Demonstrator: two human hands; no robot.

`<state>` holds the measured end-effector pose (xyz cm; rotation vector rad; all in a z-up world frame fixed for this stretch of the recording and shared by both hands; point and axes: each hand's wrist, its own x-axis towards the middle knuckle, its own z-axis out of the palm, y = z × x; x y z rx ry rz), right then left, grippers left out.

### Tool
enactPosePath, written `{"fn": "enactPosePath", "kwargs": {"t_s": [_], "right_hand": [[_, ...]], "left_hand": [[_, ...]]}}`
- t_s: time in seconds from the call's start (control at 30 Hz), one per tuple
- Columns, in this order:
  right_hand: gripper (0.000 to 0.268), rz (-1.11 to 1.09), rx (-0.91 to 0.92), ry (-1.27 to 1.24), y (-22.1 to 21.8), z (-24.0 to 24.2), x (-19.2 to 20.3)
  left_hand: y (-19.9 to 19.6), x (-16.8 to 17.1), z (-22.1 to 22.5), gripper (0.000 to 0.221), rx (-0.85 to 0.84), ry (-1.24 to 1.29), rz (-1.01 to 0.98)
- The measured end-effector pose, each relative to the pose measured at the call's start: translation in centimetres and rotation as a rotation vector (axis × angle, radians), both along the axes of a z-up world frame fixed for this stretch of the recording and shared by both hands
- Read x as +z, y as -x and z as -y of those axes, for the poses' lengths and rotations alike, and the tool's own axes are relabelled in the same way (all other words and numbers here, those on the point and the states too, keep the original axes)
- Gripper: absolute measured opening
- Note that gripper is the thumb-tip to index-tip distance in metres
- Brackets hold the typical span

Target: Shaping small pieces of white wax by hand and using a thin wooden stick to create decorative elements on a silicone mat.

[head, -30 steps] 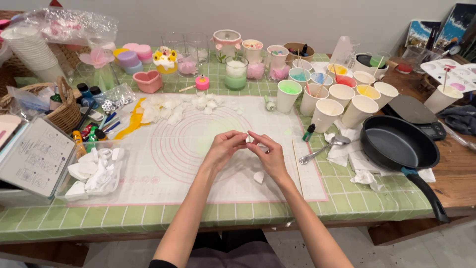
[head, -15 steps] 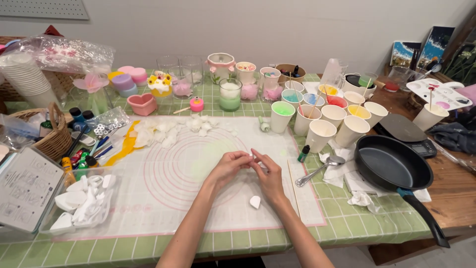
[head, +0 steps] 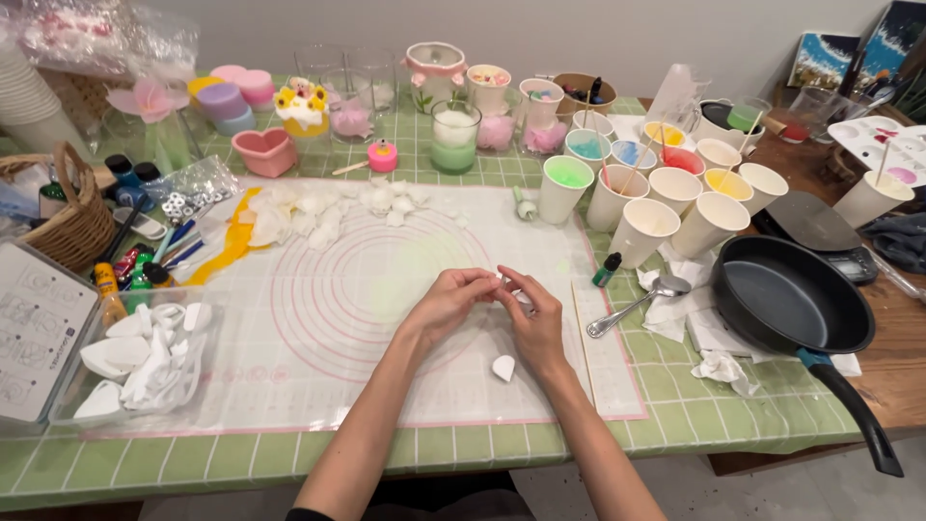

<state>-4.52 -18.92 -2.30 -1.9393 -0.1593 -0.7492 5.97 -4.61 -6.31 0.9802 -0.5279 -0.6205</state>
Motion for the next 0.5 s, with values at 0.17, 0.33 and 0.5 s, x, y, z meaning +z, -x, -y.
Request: {"fn": "enactPosePath", "kwargs": {"t_s": [0.17, 0.33, 0.5], "right_hand": [[0.037, 0.019, -0.010, 0.030, 0.2, 0.1, -0.2], [0.038, 0.040, -0.008, 0.036, 0.2, 0.2, -0.5], [0.038, -0.045, 0.016, -0.128, 0.2, 0.2, -0.6]], "left_hand": [[0.1, -0.2, 0.0, 0.021, -0.033, 0.010, -0.005], [0.1, 0.2, 0.1, 0.022, -0.040, 0.005, -0.002], [0.5, 1.1, -0.3, 0.019, 0.049, -0.039, 0.073]]}}
